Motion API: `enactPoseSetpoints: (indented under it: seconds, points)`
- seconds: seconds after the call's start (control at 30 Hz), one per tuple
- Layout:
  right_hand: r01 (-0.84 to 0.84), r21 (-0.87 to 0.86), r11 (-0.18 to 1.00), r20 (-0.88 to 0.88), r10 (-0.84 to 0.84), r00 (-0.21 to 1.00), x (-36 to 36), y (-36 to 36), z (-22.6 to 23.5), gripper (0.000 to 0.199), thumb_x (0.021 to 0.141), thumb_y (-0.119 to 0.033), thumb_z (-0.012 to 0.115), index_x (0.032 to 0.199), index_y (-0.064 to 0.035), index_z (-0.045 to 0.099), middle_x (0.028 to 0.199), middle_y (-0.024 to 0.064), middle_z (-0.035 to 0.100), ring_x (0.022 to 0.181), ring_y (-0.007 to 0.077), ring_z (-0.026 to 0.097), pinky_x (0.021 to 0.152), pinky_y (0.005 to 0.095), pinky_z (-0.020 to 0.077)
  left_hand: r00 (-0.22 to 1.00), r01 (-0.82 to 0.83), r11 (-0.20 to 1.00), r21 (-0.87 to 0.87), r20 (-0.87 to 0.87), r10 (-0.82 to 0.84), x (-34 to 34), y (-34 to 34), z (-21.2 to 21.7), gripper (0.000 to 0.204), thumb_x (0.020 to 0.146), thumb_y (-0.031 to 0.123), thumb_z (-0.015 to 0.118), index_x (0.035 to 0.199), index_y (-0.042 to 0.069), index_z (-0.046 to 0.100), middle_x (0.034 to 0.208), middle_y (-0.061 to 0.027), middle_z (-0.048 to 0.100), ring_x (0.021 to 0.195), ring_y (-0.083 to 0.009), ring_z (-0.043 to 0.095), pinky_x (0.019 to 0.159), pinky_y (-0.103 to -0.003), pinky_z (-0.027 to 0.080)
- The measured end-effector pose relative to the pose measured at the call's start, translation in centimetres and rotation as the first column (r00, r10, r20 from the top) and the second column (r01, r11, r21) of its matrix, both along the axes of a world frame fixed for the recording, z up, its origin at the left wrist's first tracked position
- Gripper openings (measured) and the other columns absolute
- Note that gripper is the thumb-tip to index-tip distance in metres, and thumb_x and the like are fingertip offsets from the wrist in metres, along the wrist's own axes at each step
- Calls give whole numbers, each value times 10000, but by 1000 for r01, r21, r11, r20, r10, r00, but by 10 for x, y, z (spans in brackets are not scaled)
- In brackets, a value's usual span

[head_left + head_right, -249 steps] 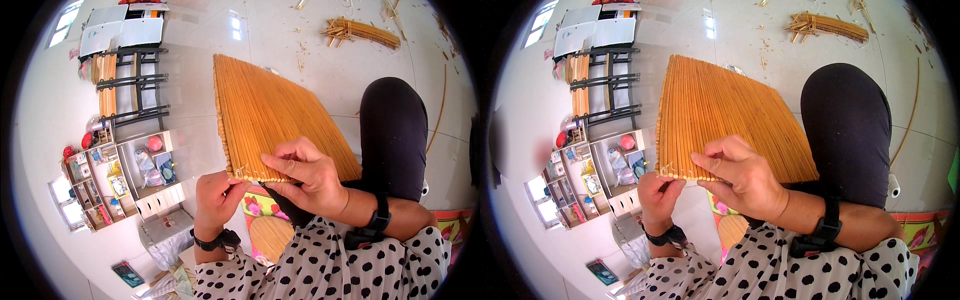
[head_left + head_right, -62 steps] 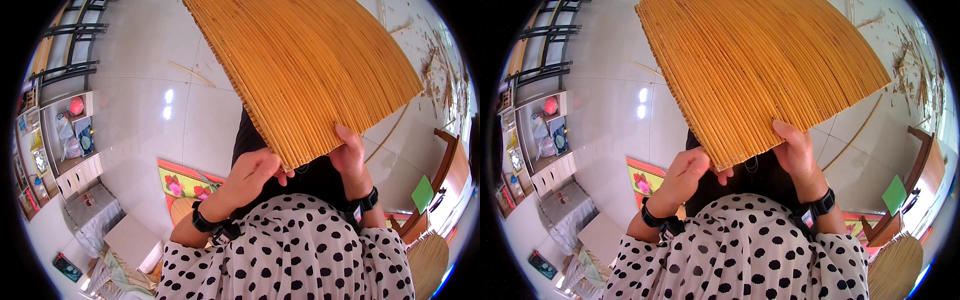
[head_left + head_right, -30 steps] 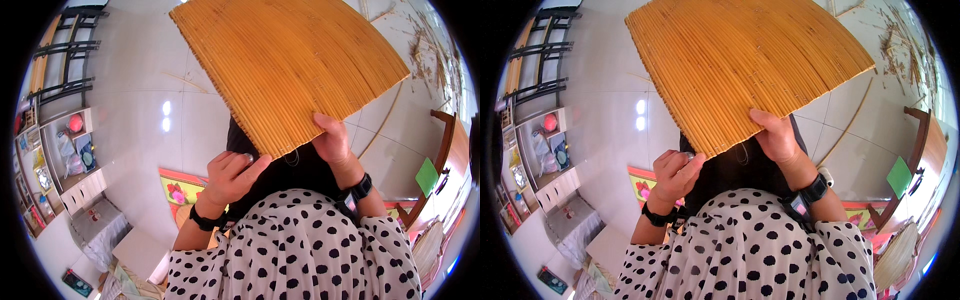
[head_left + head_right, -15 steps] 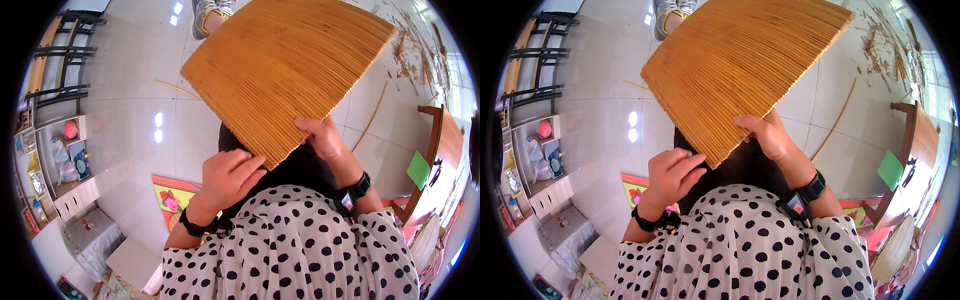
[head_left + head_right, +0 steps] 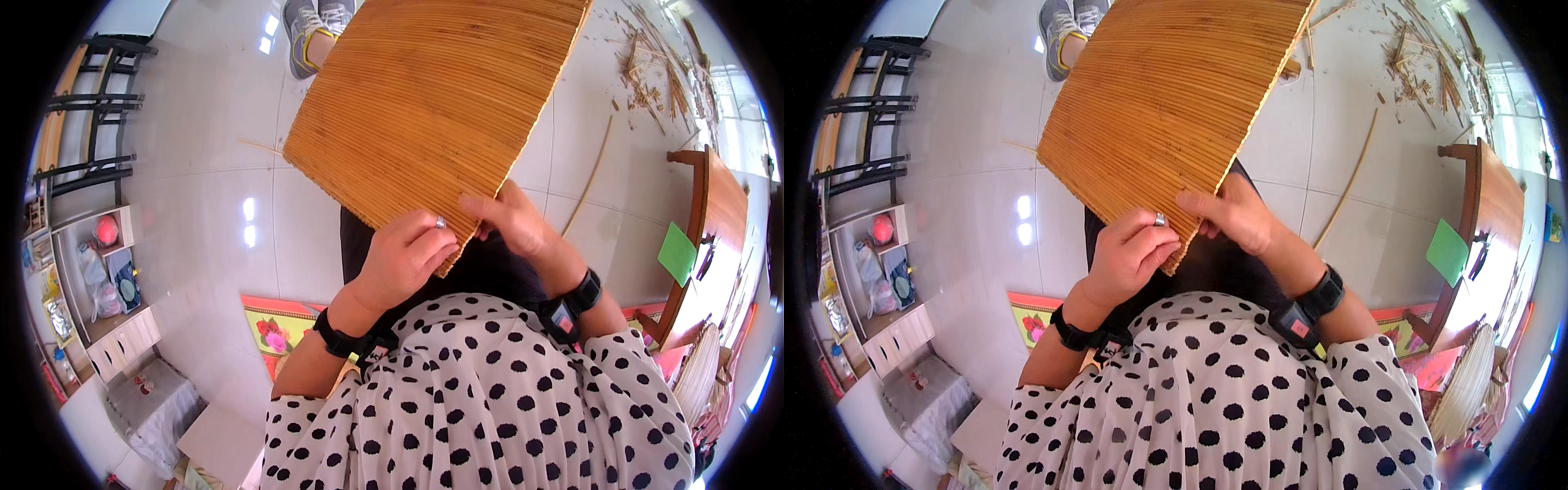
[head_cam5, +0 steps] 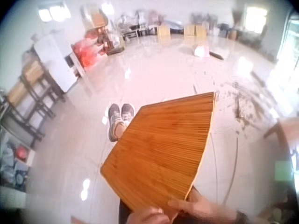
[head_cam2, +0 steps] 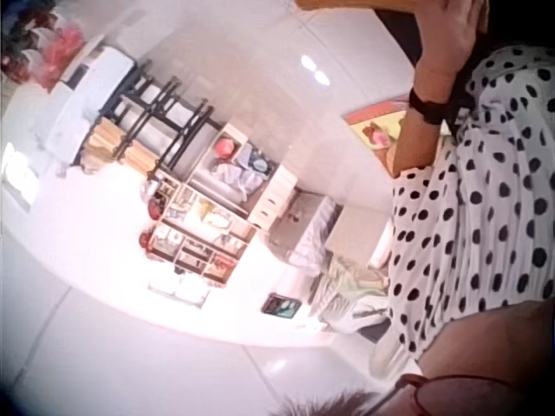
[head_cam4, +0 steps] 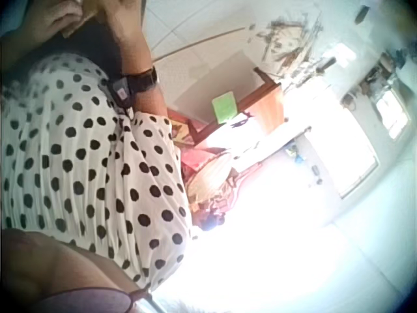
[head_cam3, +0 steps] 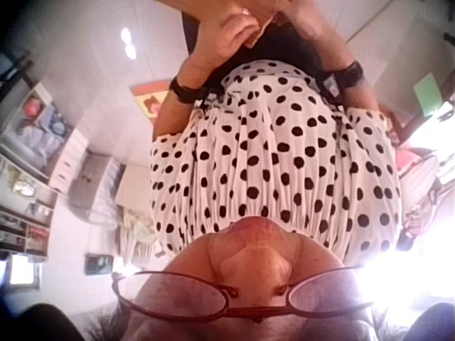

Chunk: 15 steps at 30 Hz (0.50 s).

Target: The person assembles a bamboo mat by hand by threading string through the ends of thin bamboo slats, pulling the string taut, and checking the alignment of the slats.

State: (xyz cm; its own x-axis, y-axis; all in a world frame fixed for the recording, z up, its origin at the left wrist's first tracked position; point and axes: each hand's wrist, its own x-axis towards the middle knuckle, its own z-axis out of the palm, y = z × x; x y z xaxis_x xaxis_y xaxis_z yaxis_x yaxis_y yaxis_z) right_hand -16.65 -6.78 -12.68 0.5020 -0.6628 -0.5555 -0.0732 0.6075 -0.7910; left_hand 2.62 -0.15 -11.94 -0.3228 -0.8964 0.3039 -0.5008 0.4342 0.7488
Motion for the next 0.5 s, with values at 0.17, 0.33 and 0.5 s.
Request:
enactPoseSetpoints:
  seconds: [0.17, 0.33, 0.5]
  points:
    - [-181, 0, 983, -86, 180, 980, -8, 21, -6, 268, 908, -246, 599, 988, 3, 656, 722, 37, 613, 611, 97, 563, 557, 242, 471, 998, 15, 999, -51, 59, -12, -6, -1, -8, 152, 735, 65, 733, 837, 51, 621, 755, -72, 508, 675, -244, 558, 572, -342, 473]
    - [-140, -124, 982, -158, 120, 980, -7, 31, -1, 232, 928, -175, 549, 1002, 32, 625, 744, 73, 645, 650, 135, 601, 622, 287, 501, 990, 112, 982, -151, 96, -98, -11, -3, -12, 134, 718, 47, 690, 829, 26, 618, 782, -73, 531, 666, -241, 561, 561, -336, 477]
    - [-96, -312, 945, -200, 33, 979, -6, 37, -4, 242, 892, -169, 585, 1022, 34, 608, 783, 152, 664, 666, 214, 622, 663, 343, 511, 984, 162, 953, -254, 113, -137, -14, -5, 7, 174, 678, 60, 685, 833, 15, 620, 808, -66, 550, 658, -219, 566, 549, -318, 482]
